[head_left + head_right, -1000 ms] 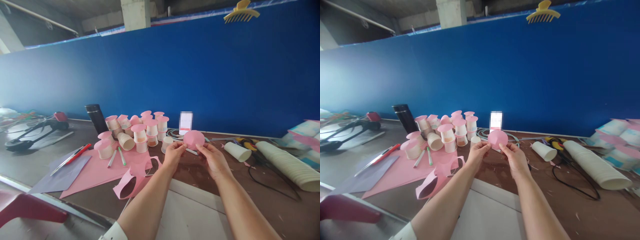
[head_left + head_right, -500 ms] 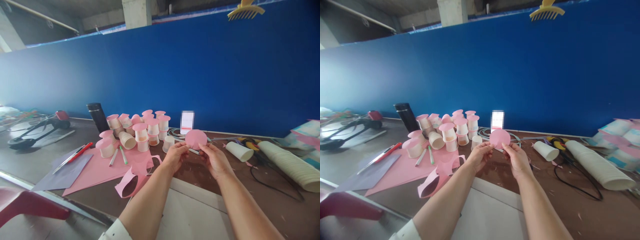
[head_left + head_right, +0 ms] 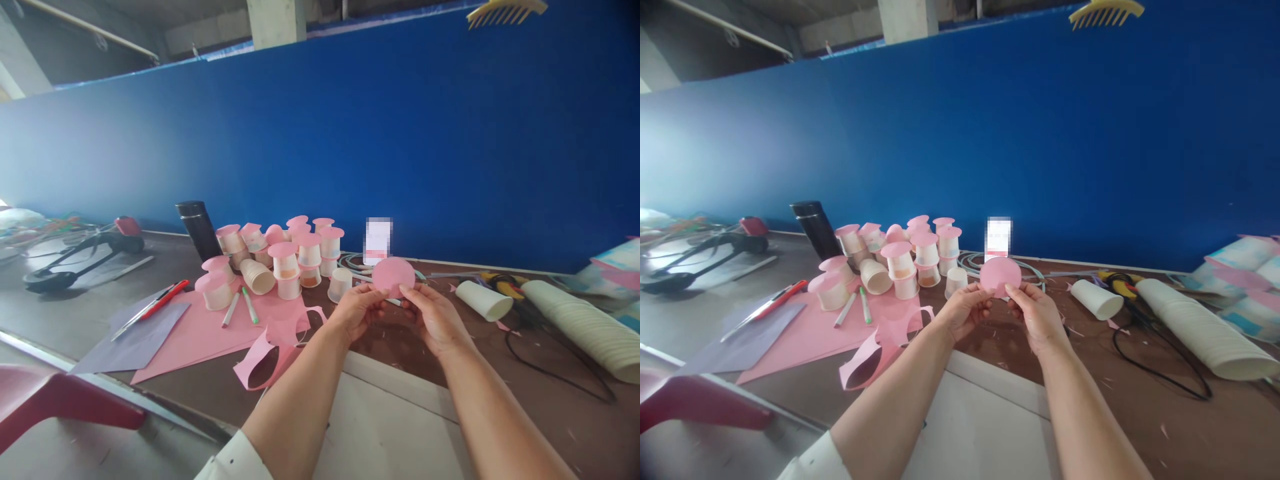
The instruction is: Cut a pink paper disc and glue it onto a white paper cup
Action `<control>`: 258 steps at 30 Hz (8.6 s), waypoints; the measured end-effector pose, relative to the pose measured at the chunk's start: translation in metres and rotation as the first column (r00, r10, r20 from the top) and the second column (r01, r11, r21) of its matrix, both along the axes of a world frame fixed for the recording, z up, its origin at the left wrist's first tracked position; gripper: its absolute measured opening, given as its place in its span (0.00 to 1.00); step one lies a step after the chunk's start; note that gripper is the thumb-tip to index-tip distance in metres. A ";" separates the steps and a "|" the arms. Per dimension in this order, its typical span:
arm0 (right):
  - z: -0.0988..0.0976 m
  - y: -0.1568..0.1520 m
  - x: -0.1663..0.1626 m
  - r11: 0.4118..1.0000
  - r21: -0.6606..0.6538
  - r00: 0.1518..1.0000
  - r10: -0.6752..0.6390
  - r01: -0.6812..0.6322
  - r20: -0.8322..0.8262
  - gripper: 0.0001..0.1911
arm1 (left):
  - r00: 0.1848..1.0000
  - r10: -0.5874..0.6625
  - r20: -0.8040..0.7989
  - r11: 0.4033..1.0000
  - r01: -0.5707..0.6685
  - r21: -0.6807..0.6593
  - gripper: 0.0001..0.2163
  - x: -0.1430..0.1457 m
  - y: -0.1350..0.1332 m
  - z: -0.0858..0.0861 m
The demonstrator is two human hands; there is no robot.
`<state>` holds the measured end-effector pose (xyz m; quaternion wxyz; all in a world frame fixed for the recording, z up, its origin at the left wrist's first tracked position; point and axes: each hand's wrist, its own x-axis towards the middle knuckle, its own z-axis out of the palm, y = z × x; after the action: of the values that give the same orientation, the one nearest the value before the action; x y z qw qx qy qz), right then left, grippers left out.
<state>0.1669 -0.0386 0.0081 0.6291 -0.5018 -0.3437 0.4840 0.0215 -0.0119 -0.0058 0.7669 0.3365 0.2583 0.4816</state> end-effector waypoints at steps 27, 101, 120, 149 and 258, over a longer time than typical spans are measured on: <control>-0.001 0.002 0.001 0.998 0.054 0.997 -0.015 0.012 0.069 0.20 | 0.998 0.064 0.000 0.998 -0.064 -0.025 0.07 -0.003 -0.001 0.003; 0.004 -0.006 -0.001 0.988 0.119 0.787 -0.152 0.101 0.597 0.21 | 0.983 0.089 -0.160 0.993 -0.076 0.091 0.14 -0.001 -0.006 0.007; 0.003 -0.007 -0.004 0.989 0.127 0.719 -0.144 0.078 0.680 0.23 | 0.945 0.185 -0.270 0.978 -0.152 0.140 0.17 0.003 -0.006 0.005; -0.021 0.009 0.003 0.989 0.146 0.918 -0.069 0.012 0.390 0.25 | 0.907 0.229 -0.353 0.967 -0.171 0.187 0.16 0.005 -0.007 0.007; -0.006 -0.004 0.002 0.958 0.138 0.913 0.189 -0.253 0.362 0.26 | 0.990 0.004 -0.141 0.997 -0.015 -0.073 0.18 -0.007 -0.002 0.002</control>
<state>0.1689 -0.0427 0.0025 0.5431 -0.4770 -0.5462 0.4233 0.0142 -0.0136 -0.0036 0.7563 0.3399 0.3310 0.4505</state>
